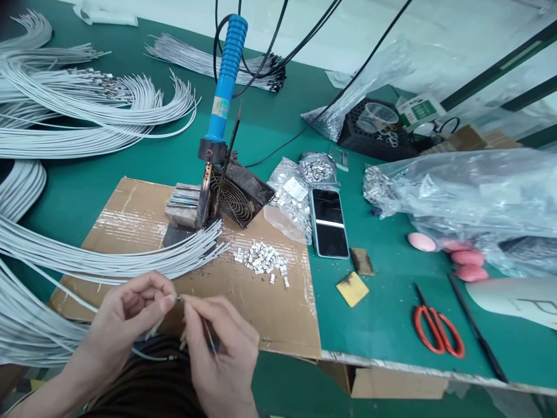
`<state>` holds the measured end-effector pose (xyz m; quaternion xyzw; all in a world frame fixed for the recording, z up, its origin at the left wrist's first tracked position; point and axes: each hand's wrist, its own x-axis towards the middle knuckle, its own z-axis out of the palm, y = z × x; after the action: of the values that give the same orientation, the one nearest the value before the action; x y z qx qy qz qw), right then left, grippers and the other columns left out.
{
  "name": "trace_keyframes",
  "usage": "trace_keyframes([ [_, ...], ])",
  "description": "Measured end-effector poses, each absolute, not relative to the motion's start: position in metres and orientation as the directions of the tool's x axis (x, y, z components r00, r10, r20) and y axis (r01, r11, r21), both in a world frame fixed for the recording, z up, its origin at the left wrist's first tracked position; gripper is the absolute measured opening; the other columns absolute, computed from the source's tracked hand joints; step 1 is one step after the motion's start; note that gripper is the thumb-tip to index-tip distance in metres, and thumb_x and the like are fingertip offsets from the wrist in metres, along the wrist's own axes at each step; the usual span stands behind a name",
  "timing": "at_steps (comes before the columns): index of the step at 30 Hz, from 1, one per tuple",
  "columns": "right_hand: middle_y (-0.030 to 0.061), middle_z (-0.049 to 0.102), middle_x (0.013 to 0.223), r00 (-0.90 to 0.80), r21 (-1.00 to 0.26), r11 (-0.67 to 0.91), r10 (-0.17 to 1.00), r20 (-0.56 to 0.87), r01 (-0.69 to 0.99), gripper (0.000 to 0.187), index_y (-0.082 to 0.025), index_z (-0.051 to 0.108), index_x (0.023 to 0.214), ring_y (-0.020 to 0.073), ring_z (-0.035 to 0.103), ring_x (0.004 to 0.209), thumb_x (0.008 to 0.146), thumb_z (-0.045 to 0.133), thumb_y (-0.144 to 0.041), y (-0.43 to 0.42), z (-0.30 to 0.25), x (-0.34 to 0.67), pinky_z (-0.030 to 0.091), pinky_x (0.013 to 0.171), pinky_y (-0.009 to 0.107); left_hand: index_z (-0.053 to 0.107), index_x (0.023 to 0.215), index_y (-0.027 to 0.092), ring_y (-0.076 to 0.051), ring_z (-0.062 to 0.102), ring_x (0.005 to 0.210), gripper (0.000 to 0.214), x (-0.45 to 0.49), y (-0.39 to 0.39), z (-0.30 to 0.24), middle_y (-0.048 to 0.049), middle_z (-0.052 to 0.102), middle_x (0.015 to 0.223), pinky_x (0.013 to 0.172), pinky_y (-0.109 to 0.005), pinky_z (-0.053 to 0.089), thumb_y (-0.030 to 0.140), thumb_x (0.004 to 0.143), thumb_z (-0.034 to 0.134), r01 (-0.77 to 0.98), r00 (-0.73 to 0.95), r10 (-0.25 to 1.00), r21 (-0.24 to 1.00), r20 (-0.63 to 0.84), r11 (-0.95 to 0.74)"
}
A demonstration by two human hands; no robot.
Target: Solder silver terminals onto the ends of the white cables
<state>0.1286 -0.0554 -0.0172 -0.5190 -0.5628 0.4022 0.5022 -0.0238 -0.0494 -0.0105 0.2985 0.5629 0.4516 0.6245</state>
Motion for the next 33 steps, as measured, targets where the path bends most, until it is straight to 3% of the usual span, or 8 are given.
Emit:
trace_keyframes([
  [3,-0.003,0.07,0.066,0.125,-0.994,-0.103,0.987,-0.098,0.036,0.009,-0.025,0.079,0.094,0.0085,0.066,0.053,0.098,0.071,-0.026,-0.054,-0.012,0.134,0.055,0.055,0.015,0.073,0.074,0.017,-0.007,0.054,0.059,0.01,-0.021,-0.047,-0.007,0.0048,0.064,0.063,0.056,-0.01,0.043,0.02,0.081,0.079,-0.179,-0.144,0.899,0.905,-0.413,0.387],
  [5,-0.003,0.071,0.065,0.146,-0.984,-0.176,0.973,-0.178,-0.032,0.01,-0.024,0.078,0.088,0.0087,0.067,0.054,0.097,0.075,-0.03,-0.052,-0.008,0.135,0.056,0.056,0.015,0.074,0.073,0.018,-0.007,0.058,0.059,0.008,-0.019,-0.046,-0.005,0.0048,0.066,0.063,0.055,-0.009,0.046,0.018,0.078,0.08,-0.147,-0.182,0.905,0.92,-0.386,0.363],
  [15,-0.001,0.072,0.079,0.0,-1.0,0.011,1.0,0.011,0.019,0.013,-0.027,0.084,0.091,0.0081,0.064,0.056,0.092,0.077,-0.016,-0.036,-0.007,0.134,0.052,0.051,0.017,0.07,0.069,0.021,-0.006,0.065,0.052,0.014,-0.009,-0.046,0.001,0.0073,0.068,0.057,0.051,-0.006,0.047,0.011,0.078,0.076,-0.116,-0.165,0.93,0.943,-0.328,0.312],
  [18,-0.0002,0.072,0.077,0.028,-0.997,0.023,0.999,0.025,0.071,0.011,-0.025,0.084,0.09,0.0091,0.063,0.057,0.092,0.076,-0.017,-0.034,-0.009,0.134,0.052,0.051,0.018,0.071,0.069,0.02,-0.005,0.063,0.052,0.013,-0.009,-0.044,0.002,0.0072,0.068,0.057,0.05,-0.006,0.046,0.011,0.077,0.077,-0.093,-0.179,0.927,0.944,-0.329,0.317],
  [24,-0.0011,0.067,0.071,0.051,-0.984,-0.166,0.984,-0.169,-0.061,0.011,-0.023,0.084,0.082,0.0074,0.058,0.053,0.09,0.077,-0.021,-0.033,-0.01,0.137,0.049,0.049,0.017,0.071,0.07,0.02,-0.005,0.058,0.053,0.013,-0.013,-0.042,0.0,0.0064,0.067,0.059,0.05,-0.006,0.045,0.013,0.079,0.077,-0.07,-0.181,0.925,0.942,-0.334,0.327],
  [29,-0.0019,0.063,0.069,-0.14,-0.898,-0.386,0.921,-0.363,-0.21,0.01,-0.024,0.089,0.088,0.0054,0.056,0.048,0.086,0.084,-0.033,-0.03,-0.012,0.143,0.048,0.045,0.014,0.07,0.072,0.021,-0.007,0.066,0.052,0.015,-0.014,-0.043,0.001,0.0064,0.068,0.058,0.05,-0.008,0.048,0.012,0.083,0.074,-0.072,-0.123,0.944,0.951,-0.307,0.3],
  [33,-0.0016,0.063,0.068,-0.26,-0.85,-0.468,0.875,-0.408,-0.24,0.019,-0.023,0.089,0.091,0.0052,0.055,0.047,0.084,0.087,-0.041,-0.027,-0.014,0.148,0.05,0.044,0.014,0.07,0.073,0.022,-0.009,0.065,0.049,0.014,-0.011,-0.045,0.005,0.0065,0.066,0.057,0.049,-0.012,0.05,0.014,0.084,0.073,0.012,-0.131,0.96,0.968,-0.246,0.25],
])
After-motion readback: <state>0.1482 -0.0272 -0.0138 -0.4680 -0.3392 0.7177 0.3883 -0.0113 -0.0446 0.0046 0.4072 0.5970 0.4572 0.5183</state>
